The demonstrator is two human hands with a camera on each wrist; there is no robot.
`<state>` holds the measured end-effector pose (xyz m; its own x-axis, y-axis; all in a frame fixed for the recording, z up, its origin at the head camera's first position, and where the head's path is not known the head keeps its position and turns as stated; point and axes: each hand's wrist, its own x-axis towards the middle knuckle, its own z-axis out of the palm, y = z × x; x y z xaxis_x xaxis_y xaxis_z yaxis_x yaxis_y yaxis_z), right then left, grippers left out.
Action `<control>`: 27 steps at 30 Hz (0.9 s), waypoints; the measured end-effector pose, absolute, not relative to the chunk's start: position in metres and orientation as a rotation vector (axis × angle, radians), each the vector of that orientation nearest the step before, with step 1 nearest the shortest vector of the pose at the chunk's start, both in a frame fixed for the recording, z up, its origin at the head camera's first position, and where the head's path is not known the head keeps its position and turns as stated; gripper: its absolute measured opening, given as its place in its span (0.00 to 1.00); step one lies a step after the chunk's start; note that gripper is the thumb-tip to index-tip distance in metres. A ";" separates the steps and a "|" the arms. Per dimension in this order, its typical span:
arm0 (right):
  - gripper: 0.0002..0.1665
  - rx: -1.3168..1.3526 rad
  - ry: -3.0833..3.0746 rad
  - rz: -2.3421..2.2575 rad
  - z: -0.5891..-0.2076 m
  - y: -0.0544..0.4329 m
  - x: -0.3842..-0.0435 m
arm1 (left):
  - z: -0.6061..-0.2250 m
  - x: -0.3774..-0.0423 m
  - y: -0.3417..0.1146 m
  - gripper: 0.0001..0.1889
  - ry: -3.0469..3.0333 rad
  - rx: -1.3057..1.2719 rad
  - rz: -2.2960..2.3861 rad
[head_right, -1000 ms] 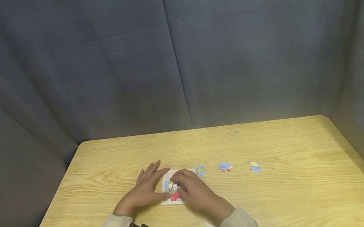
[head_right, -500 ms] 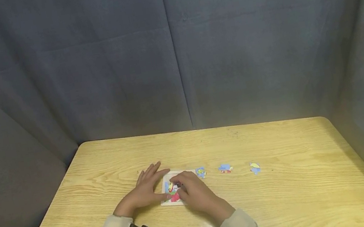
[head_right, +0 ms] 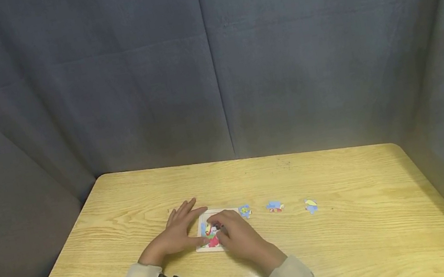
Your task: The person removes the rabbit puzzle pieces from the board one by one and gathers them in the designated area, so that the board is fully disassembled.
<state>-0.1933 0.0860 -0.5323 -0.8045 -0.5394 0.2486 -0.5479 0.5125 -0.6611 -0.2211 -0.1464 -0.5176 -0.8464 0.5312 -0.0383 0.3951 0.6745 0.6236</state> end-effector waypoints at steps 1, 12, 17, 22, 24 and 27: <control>0.21 0.979 -2.722 1.193 -0.533 0.086 -0.193 | -0.518 -0.221 -0.146 0.45 2.676 0.746 0.909; 0.20 0.968 -2.719 1.188 -0.531 0.086 -0.193 | -0.518 -0.221 -0.147 0.45 2.675 0.745 0.903; 0.18 0.945 -2.704 1.208 -0.530 0.084 -0.193 | -0.522 -0.222 -0.148 0.46 2.688 0.742 0.892; 0.17 0.907 -2.709 1.222 -0.530 0.084 -0.193 | -0.522 -0.222 -0.148 0.46 2.686 0.745 0.890; 0.17 0.891 -2.717 1.227 -0.529 0.084 -0.193 | -0.522 -0.222 -0.148 0.46 2.682 0.747 0.892; 0.17 0.880 -2.717 1.241 -0.528 0.084 -0.193 | -0.521 -0.222 -0.148 0.46 2.681 0.749 0.895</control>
<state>-0.1933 0.0841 -0.5284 -0.8399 -0.4823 0.2491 -0.5040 0.5226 -0.6876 -0.2224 -0.1479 -0.5212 -0.8467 0.5302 -0.0436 0.3978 0.6854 0.6099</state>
